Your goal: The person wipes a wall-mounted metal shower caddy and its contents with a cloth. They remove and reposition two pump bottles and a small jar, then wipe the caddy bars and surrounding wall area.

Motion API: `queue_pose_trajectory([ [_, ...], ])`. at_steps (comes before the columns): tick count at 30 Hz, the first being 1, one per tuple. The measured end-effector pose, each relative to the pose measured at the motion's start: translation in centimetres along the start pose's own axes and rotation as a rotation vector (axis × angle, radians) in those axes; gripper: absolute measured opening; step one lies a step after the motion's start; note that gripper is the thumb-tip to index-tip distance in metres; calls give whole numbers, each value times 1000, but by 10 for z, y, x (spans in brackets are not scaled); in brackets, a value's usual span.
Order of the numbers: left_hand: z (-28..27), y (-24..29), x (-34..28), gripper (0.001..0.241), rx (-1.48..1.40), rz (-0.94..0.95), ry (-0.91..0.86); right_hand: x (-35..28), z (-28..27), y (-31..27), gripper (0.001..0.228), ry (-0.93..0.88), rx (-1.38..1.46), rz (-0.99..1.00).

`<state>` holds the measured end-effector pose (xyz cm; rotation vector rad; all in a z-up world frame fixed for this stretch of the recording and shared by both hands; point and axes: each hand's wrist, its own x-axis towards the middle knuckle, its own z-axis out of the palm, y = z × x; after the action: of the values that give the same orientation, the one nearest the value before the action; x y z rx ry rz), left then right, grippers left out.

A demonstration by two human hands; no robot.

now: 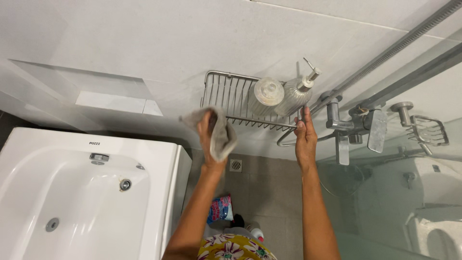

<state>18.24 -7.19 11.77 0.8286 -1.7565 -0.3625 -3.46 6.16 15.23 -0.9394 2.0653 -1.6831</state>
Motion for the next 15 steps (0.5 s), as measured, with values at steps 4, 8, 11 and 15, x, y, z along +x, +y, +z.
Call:
queue_pose_trajectory([
  [4,8,2,19,52,-25,72,-57,0,-3,0,61,-43,88,34],
  [8,45,25,10,36,-43,303,-21,4,-6,-1,67,-79,108,95],
  [11,78,58,-8,31,-101,301,-207,5,-11,-3,77,-154,112,84],
  [15,116,107,-21,23,-129,440,-147,5,-18,-6,90,-228,236,75],
])
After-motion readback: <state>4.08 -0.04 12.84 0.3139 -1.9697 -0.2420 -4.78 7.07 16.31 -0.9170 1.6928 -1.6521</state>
